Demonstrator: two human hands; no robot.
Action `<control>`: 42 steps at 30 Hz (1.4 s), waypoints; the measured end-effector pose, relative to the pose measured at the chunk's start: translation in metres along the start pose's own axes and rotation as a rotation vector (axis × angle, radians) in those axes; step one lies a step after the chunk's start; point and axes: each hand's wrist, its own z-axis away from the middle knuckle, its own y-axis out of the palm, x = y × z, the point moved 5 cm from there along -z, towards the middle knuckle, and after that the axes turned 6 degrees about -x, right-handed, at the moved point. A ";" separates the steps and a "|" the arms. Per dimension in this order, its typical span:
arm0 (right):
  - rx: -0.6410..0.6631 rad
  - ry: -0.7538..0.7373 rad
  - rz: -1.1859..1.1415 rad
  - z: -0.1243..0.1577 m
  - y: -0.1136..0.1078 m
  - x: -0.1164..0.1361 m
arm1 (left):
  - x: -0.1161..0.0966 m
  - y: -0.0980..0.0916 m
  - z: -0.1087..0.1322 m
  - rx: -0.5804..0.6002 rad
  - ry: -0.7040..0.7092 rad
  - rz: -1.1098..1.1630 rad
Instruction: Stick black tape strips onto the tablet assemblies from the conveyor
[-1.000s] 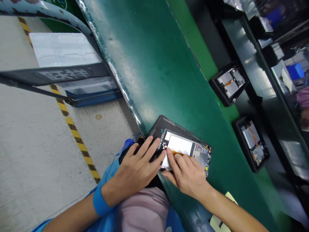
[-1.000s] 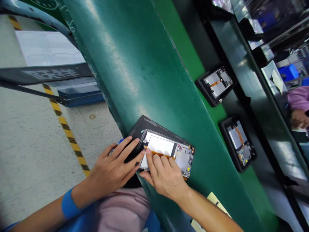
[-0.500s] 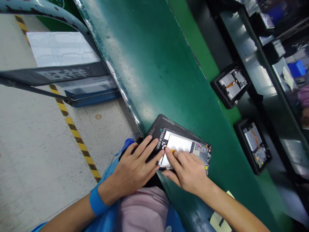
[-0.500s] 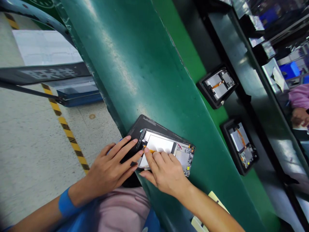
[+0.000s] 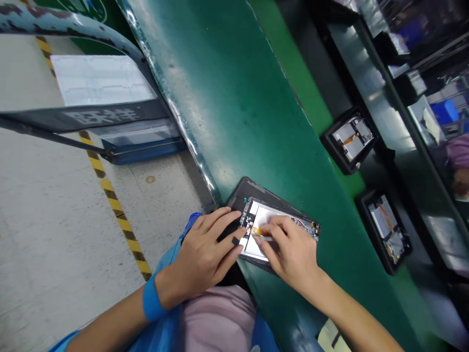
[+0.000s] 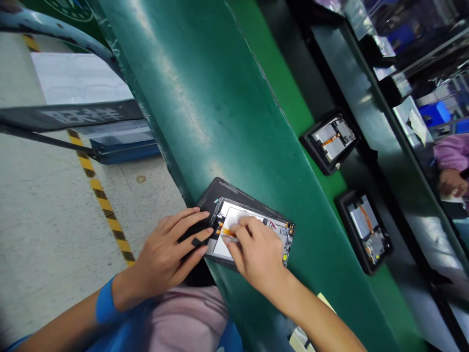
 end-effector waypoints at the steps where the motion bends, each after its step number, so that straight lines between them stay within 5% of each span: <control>1: 0.023 0.006 -0.025 -0.002 0.001 0.000 | 0.001 0.000 0.000 -0.007 -0.010 0.007; 9: 0.062 0.046 -0.254 0.000 -0.002 -0.002 | -0.003 -0.005 -0.013 -0.065 -0.060 0.100; 24: -0.031 -0.080 -0.350 0.009 -0.010 0.000 | -0.015 0.009 -0.023 0.130 -0.112 0.352; 32: 0.051 -0.069 -0.271 0.010 -0.005 0.001 | -0.015 0.005 -0.023 0.089 0.021 0.227; 38: 0.157 -0.024 -0.512 0.006 -0.012 -0.002 | -0.018 0.006 -0.021 0.275 -0.134 0.449; 42: 0.140 0.041 -0.588 0.001 -0.014 -0.007 | -0.024 0.004 -0.022 0.116 -0.081 0.248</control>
